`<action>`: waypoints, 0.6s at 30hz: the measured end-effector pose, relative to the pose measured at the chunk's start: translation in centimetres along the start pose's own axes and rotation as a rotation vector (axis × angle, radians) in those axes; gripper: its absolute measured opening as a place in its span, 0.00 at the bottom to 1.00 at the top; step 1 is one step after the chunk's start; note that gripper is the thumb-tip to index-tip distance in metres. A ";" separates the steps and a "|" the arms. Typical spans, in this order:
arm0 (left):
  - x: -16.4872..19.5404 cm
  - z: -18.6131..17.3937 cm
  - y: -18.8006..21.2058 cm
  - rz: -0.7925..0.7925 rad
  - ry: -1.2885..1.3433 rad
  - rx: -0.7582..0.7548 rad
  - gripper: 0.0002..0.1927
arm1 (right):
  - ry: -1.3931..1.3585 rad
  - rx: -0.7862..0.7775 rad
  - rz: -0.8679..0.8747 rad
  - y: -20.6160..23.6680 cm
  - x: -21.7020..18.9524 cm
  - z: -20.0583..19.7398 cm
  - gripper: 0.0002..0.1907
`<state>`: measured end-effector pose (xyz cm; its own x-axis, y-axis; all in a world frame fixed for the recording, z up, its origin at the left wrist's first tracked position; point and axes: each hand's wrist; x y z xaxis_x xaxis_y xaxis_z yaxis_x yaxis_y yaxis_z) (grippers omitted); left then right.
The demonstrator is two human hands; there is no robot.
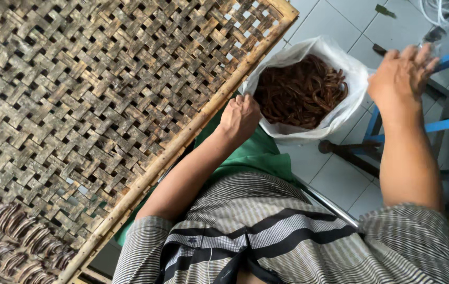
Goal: The person sits at woven bamboo drying trays and arranges dried brown pods into neat rows by hand, picking up handfuls, spreading and aligning them across the tray surface, and occasionally transferring pods between trays and a plastic bag on the floor.
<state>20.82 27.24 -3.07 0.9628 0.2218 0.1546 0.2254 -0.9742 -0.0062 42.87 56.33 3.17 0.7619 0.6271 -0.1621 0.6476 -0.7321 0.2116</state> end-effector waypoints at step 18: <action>-18.7 -15.6 16.8 -0.387 0.316 1.033 0.38 | -2.106 -0.810 -0.830 5.7 -40.4 -1.0 0.46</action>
<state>4.30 6.15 9.39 0.7547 0.3368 0.5630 0.6536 -0.3120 -0.6895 15.72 27.12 11.88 -0.2200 -0.7570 -0.6153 0.9576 -0.0474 -0.2841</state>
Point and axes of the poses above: each hand's wrist, its own y-axis away from the middle knuckle, its own z-axis out of the palm, x = y × z, and after that the axes turned 2 degrees about x, right-handed
